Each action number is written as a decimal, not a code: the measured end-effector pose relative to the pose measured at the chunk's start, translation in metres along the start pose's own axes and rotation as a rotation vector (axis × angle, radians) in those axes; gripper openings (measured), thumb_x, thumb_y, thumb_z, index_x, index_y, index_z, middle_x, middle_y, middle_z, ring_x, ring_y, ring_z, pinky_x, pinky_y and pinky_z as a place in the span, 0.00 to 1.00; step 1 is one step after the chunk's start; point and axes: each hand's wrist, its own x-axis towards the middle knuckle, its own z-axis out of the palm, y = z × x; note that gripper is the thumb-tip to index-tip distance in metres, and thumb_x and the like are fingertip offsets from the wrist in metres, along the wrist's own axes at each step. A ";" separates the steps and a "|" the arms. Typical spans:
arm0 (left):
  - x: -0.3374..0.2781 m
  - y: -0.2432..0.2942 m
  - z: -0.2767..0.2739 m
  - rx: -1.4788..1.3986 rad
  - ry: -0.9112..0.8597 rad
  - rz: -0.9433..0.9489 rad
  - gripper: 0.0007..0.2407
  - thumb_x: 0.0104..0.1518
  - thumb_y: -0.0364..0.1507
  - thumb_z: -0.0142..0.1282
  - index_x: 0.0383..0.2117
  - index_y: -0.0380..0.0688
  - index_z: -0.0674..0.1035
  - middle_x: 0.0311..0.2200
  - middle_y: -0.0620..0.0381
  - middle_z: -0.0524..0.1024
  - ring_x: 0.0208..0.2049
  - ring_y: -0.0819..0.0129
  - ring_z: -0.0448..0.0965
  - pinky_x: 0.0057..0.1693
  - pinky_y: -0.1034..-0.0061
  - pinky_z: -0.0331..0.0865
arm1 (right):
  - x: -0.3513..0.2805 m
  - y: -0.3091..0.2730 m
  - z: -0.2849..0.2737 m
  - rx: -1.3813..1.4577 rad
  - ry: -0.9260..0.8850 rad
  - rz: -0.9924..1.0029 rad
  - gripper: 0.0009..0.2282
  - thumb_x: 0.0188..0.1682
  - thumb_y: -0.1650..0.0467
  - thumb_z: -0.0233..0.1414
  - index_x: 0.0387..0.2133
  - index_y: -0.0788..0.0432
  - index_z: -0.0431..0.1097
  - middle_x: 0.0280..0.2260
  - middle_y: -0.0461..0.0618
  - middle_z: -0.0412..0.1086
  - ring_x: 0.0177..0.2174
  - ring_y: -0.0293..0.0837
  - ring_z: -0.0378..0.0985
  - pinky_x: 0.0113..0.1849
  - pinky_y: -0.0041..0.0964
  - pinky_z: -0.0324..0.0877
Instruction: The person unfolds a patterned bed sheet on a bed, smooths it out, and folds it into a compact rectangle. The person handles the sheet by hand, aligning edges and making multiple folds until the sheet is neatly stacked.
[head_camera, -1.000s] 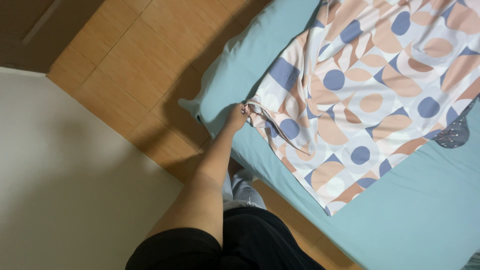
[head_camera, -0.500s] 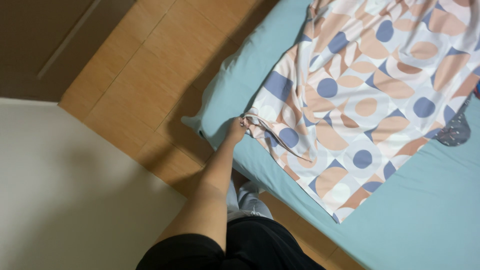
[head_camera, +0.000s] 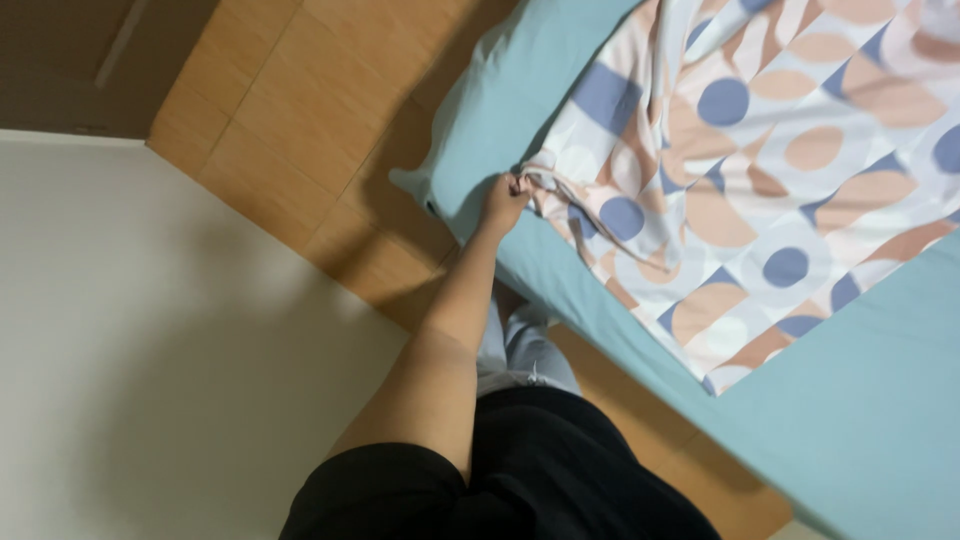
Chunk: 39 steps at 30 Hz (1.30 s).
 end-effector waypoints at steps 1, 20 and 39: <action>0.000 -0.003 -0.002 -0.065 0.018 0.048 0.10 0.49 0.26 0.65 0.29 0.39 0.74 0.25 0.52 0.77 0.29 0.62 0.78 0.39 0.67 0.72 | 0.000 0.013 -0.007 0.030 0.017 0.008 0.14 0.61 0.66 0.52 0.53 0.63 0.66 0.48 0.58 0.73 0.49 0.53 0.76 0.56 0.55 0.68; -0.022 0.074 -0.042 -0.209 -0.021 0.089 0.12 0.57 0.23 0.61 0.47 0.39 0.78 0.39 0.56 0.81 0.38 0.70 0.80 0.48 0.75 0.75 | 0.200 0.354 -0.033 -1.757 0.145 -0.139 0.26 0.33 0.76 0.59 0.51 0.60 0.71 0.61 0.69 0.56 0.55 0.69 0.62 0.49 0.57 0.64; -0.037 0.112 -0.068 0.145 0.128 0.258 0.10 0.54 0.16 0.55 0.33 0.40 0.65 0.36 0.50 0.69 0.37 0.47 0.73 0.42 0.60 0.66 | 0.192 0.348 -0.050 -1.631 0.320 -0.271 0.06 0.47 0.81 0.54 0.35 0.63 0.70 0.39 0.57 0.67 0.40 0.58 0.72 0.41 0.49 0.68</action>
